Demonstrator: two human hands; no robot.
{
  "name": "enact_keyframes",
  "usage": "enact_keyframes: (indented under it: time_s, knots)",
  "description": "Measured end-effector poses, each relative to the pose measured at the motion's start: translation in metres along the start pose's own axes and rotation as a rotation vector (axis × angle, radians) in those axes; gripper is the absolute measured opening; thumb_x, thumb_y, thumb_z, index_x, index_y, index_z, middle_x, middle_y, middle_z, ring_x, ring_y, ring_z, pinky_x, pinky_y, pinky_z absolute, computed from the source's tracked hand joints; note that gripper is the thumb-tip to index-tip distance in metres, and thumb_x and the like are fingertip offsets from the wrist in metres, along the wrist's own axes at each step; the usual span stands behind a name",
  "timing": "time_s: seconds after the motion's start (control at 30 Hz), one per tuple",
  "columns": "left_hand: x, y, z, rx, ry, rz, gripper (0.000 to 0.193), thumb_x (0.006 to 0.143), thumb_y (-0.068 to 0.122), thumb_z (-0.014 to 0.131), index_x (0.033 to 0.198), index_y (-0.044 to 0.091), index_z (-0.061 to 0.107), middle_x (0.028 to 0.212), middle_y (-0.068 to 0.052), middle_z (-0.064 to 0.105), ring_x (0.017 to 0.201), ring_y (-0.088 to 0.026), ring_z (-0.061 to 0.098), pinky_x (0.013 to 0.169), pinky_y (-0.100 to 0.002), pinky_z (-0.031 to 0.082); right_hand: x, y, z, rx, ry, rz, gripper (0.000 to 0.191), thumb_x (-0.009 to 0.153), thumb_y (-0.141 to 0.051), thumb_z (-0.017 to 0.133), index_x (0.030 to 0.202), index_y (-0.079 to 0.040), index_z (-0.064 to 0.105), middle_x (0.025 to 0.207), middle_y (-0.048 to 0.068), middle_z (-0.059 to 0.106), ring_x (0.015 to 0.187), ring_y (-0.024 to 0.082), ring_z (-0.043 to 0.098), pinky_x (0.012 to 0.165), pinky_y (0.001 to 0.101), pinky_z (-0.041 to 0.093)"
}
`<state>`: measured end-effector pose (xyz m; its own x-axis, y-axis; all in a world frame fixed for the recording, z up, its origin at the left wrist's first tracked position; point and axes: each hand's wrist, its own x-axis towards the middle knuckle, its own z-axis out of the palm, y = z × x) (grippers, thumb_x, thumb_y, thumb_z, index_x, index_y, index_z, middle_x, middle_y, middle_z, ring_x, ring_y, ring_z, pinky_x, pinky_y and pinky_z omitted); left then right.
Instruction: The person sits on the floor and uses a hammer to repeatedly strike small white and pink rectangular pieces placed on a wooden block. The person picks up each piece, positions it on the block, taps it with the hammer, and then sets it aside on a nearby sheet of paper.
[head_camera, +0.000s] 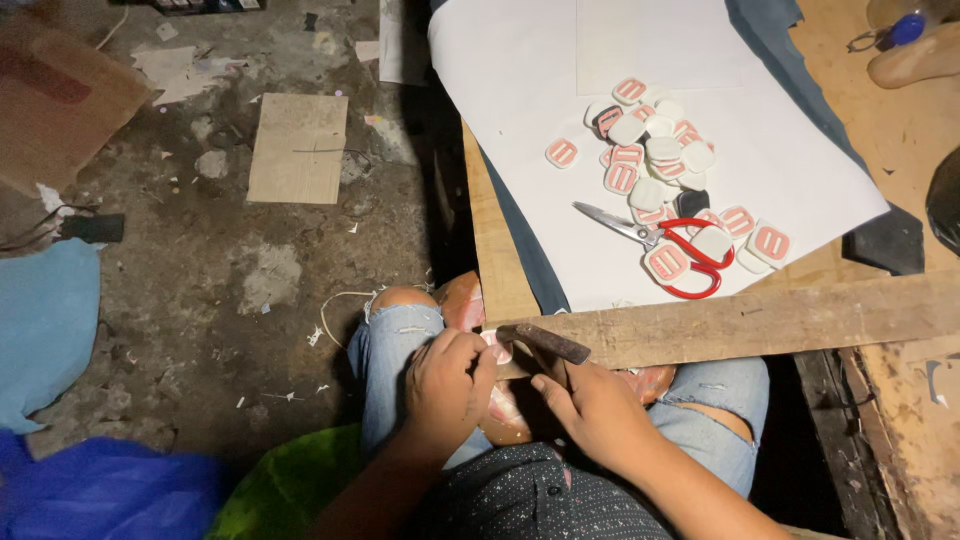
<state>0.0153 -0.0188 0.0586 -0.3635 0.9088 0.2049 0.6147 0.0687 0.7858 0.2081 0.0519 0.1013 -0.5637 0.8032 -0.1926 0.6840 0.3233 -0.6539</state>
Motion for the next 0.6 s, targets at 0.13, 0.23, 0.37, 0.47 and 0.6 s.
enact_keyframes:
  time_s: [0.13,0.23,0.37,0.47,0.6]
  knots:
    - [0.005,-0.013,0.008,-0.594,-0.101,-0.279,0.017,0.091,0.007,0.067,0.106,0.001,0.063,0.086,-0.006,0.071,0.073,-0.016,0.067,0.064,-0.028,0.054,0.001,-0.004,-0.009,0.021,-0.057,0.051,0.031,0.093,-0.032,0.066,0.084,-0.002,0.064,0.077,0.02,0.069,0.075,0.04,0.068,0.068,0.0448,0.053]
    - [0.006,-0.021,0.016,-0.83,-0.097,-0.479,0.024,0.088,0.001,0.064,0.112,0.0,0.059,0.088,-0.006,0.07,0.073,-0.011,0.067,0.066,-0.022,0.053,-0.006,-0.01,-0.017,0.099,0.077,-0.014,0.029,0.09,-0.029,0.066,0.092,-0.001,0.062,0.077,0.02,0.069,0.073,0.038,0.068,0.067,0.0436,0.053]
    - [0.002,-0.025,0.021,-0.821,-0.076,-0.604,0.018,0.089,0.002,0.062,0.106,0.0,0.057,0.086,-0.005,0.066,0.066,-0.012,0.067,0.059,-0.025,0.051,-0.008,-0.017,-0.01,0.106,0.032,-0.036,0.035,0.09,-0.027,0.063,0.119,-0.007,0.066,0.079,0.019,0.071,0.075,0.037,0.07,0.067,0.0431,0.054]
    - [0.001,-0.026,0.022,-0.786,-0.049,-0.635,0.015,0.087,0.003,0.064,0.1,0.001,0.057,0.083,-0.006,0.066,0.06,-0.012,0.066,0.055,-0.026,0.051,-0.008,-0.016,-0.003,0.022,-0.048,0.0,0.028,0.095,-0.031,0.066,0.105,-0.005,0.064,0.078,0.019,0.07,0.077,0.038,0.069,0.068,0.0439,0.053]
    - [-0.006,-0.028,0.016,-0.633,-0.083,-0.677,0.012,0.088,0.006,0.068,0.092,-0.003,0.06,0.076,-0.014,0.067,0.057,-0.011,0.058,0.055,-0.027,0.047,-0.014,-0.009,-0.002,0.217,0.128,-0.194,0.035,0.09,-0.027,0.064,0.115,-0.003,0.065,0.083,0.019,0.072,0.072,0.037,0.071,0.062,0.0427,0.056]
